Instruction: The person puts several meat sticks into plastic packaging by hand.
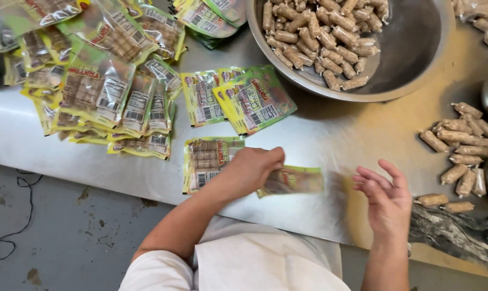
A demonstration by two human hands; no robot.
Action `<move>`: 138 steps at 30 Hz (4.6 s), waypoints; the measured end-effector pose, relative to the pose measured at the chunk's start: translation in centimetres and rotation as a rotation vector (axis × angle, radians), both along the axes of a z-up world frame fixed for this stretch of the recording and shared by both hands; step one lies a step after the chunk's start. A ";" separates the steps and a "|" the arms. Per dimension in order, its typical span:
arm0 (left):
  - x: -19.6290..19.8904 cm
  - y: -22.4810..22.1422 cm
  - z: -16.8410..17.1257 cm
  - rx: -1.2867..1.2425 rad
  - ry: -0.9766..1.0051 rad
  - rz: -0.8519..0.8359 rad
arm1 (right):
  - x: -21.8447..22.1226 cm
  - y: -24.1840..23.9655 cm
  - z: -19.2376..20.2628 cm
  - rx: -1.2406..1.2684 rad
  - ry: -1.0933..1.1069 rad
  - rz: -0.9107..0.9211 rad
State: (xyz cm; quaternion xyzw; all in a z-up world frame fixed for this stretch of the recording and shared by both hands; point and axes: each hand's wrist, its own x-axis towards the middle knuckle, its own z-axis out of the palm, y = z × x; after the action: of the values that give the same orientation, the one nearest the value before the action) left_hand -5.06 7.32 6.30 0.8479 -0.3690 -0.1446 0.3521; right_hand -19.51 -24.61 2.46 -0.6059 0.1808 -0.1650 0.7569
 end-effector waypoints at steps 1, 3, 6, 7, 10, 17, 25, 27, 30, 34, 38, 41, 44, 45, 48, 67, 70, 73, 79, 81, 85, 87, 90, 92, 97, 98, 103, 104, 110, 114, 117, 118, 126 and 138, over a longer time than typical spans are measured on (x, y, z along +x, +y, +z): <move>0.3 1.7 1.0 0.001 -0.007 0.003 | -0.6 -0.8 -0.8 0.001 -0.007 0.003; 0.8 4.8 3.0 0.054 -0.068 0.153 | -2.1 -2.5 -2.2 0.046 -0.051 -0.007; 3.4 8.3 5.7 0.226 -0.068 0.300 | -2.8 -2.3 -2.9 0.124 -0.075 -0.001; 4.4 9.0 3.2 0.223 -0.078 0.290 | -2.9 -2.4 -3.5 0.123 -0.085 -0.012; 6.6 9.6 -3.7 0.312 -0.189 0.421 | -2.9 -3.7 -4.3 0.074 0.019 -0.068; 7.9 3.5 -5.7 0.332 -0.542 0.461 | 6.9 -13.4 -6.7 -0.408 -0.005 -0.107; 13.6 -6.8 -9.8 0.395 -0.507 0.183 | 26.6 -27.2 -13.2 -1.822 0.244 0.089; 14.4 -7.1 -13.0 0.455 -0.471 0.197 | 26.8 -28.4 -14.3 -2.000 0.351 0.214; 14.8 -7.0 -13.3 0.406 -0.465 0.197 | 22.7 -20.9 -7.8 -2.289 0.351 0.235; 11.4 -7.6 -11.6 0.364 -0.606 0.134 | 16.6 -19.9 -7.1 -2.138 0.520 0.335; 2.9 -9.2 -7.3 0.228 -0.617 -0.108 | 10.8 -19.1 -5.6 -1.864 0.757 0.493; -0.5 -9.8 -7.9 0.299 -0.334 -0.312 | 8.6 -18.6 -4.6 -1.739 0.845 0.494; -1.3 -10.1 -5.2 0.412 -0.107 -0.429 | 6.2 -17.6 -3.1 -1.451 0.688 0.335; -1.4 -10.1 -3.4 0.419 -0.067 -0.439 | 5.5 -17.2 -2.6 -1.236 0.499 0.215; -2.4 -12.8 -5.5 0.287 -0.064 -0.300 | 3.8 -12.0 -1.0 -0.488 0.232 0.213; -2.3 -12.8 -11.2 0.033 0.103 0.018 | -2.0 -2.3 -3.5 -0.942 -0.094 0.400; -1.9 -12.1 -11.8 -0.080 0.172 0.066 | -2.2 -1.3 -4.0 -1.189 -0.225 0.448; -2.4 -11.8 -11.8 -0.163 0.248 0.111 | -3.4 -2.5 -7.7 -1.019 -0.111 0.366; -1.8 -11.7 -11.2 -0.222 0.226 0.096 | -2.0 -2.7 -7.8 -0.088 0.024 0.098; -2.0 -11.7 -11.7 -0.190 0.152 0.047 | -1.5 -1.5 -7.0 -0.239 0.066 -0.114; -2.1 -11.5 -9.6 -0.225 0.135 0.054 | -0.7 2.0 -6.3 -0.546 0.172 -0.110; -2.2 -11.4 -8.7 -0.379 -0.028 0.044 | -0.7 3.1 -6.0 -0.316 0.235 -0.034; -3.0 -11.6 -6.9 -0.601 -0.154 -0.106 | 0.6 3.1 -7.5 -0.083 0.273 0.036; -4.5 -12.3 -8.1 -0.613 -0.154 -0.175 | 1.9 5.3 -2.8 0.103 0.217 0.056; -7.3 -13.1 -8.2 -0.648 -0.179 -0.293 | 2.2 4.6 -2.3 0.232 0.188 0.183; -7.0 -13.0 -8.1 -0.598 -0.153 -0.316 | 2.2 3.8 -3.1 0.187 0.202 0.253; 0.9 -12.9 -5.8 -0.159 -0.262 -0.186 | -0.1 2.5 -5.4 0.074 0.273 0.445; 2.4 -13.4 -8.1 -0.048 -0.272 -0.202 | -0.2 2.8 -5.2 -0.098 0.265 0.478; 3.4 -14.3 -8.6 0.093 -0.090 -0.237 | 3.1 4.4 2.9 -0.671 0.298 0.804; 3.0 -14.3 -10.0 0.023 -0.157 -0.220 | 4.4 4.5 8.6 -0.770 0.215 1.173; 2.6 -13.3 -8.1 0.146 -0.017 -0.243 | 3.2 2.2 1.4 -0.552 -0.079 1.171; 2.3 -13.1 -8.8 0.130 -0.031 -0.269 | 3.0 1.1 0.4 -0.572 -0.070 1.144; 3.2 -11.9 -11.1 0.282 0.014 -0.235 | 6.3 -19.4 -0.8 -1.028 0.382 0.263; 3.8 -10.8 -7.4 0.198 0.137 -0.236 | 10.7 -26.3 -8.3 -1.879 0.835 0.156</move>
State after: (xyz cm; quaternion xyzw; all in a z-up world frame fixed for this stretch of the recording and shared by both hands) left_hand -1.24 -3.47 -1.11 0.8173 -0.4252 -0.2781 0.2718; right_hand -8.79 -50.95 -5.88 -0.9721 0.1875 0.0336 -0.1368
